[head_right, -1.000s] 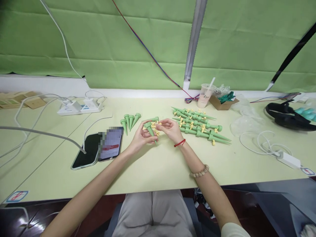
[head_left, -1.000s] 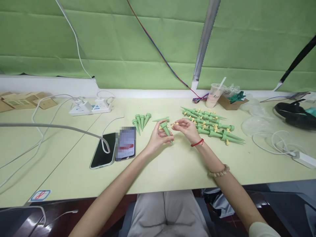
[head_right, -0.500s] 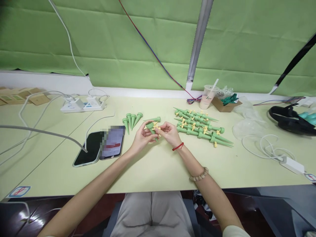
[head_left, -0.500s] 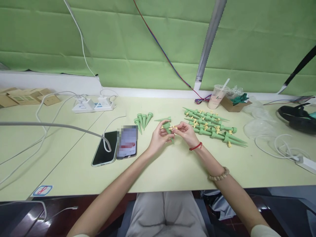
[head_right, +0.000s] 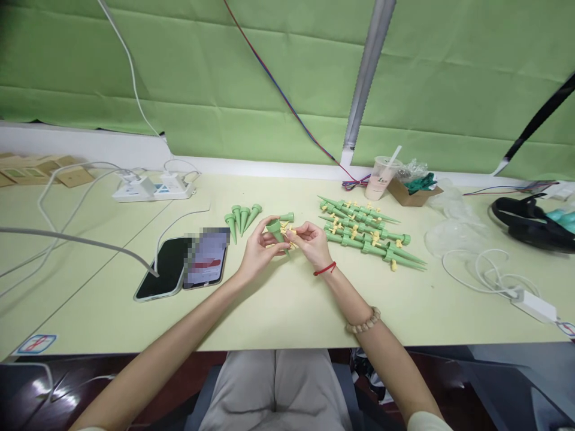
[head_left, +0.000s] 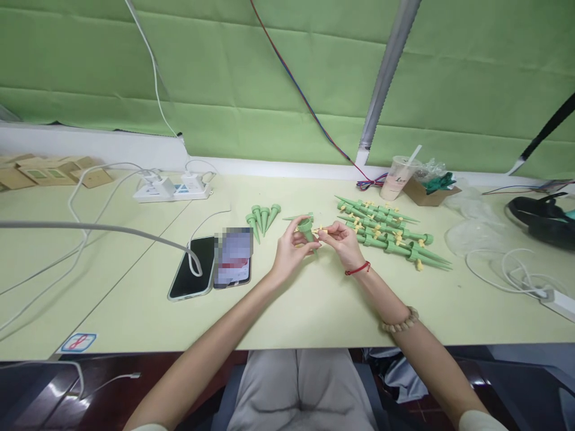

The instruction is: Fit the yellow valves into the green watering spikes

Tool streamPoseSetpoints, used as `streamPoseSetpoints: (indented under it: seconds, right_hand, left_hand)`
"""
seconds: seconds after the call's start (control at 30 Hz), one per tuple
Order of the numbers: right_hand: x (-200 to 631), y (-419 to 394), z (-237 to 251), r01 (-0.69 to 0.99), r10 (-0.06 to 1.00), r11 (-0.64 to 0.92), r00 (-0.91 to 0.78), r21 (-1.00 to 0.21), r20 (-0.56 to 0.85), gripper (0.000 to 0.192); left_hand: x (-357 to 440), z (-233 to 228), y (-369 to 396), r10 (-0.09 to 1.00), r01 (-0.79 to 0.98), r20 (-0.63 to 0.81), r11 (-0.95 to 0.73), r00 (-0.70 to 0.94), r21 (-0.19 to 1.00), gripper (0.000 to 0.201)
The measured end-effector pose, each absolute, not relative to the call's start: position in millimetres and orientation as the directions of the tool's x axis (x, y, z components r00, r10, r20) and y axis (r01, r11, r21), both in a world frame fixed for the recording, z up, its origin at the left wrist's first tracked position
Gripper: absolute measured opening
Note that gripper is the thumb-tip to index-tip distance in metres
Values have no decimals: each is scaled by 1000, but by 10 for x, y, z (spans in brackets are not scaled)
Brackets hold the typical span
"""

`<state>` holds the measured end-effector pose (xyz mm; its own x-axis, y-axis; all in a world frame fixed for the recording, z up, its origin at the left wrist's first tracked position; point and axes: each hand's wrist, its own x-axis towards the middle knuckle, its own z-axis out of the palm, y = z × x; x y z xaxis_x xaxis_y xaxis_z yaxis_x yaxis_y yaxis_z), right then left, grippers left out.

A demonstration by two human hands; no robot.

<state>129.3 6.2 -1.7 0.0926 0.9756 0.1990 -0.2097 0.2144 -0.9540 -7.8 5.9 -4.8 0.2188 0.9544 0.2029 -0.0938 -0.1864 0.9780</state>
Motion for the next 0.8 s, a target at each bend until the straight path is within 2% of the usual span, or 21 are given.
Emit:
streamPoseSetpoints:
  seconds: [0.17,0.43,0.8]
  right_hand:
    - [1294,61,-22,-192,980,197,49,-961,191,38]
    - [1300,72,-36,-177,975,212,101,-961,196,39]
    - [1295,86,-59,-172,978,193,108,-966,176,40]
  left_hand:
    - [-90,-69,75,949,-33,222,-220,226,975,62]
    - [-92,-68,75,939,-17,266,-269,220,963,62]
    - [-102,-77,82,939,21,249,-261,236,965,61]
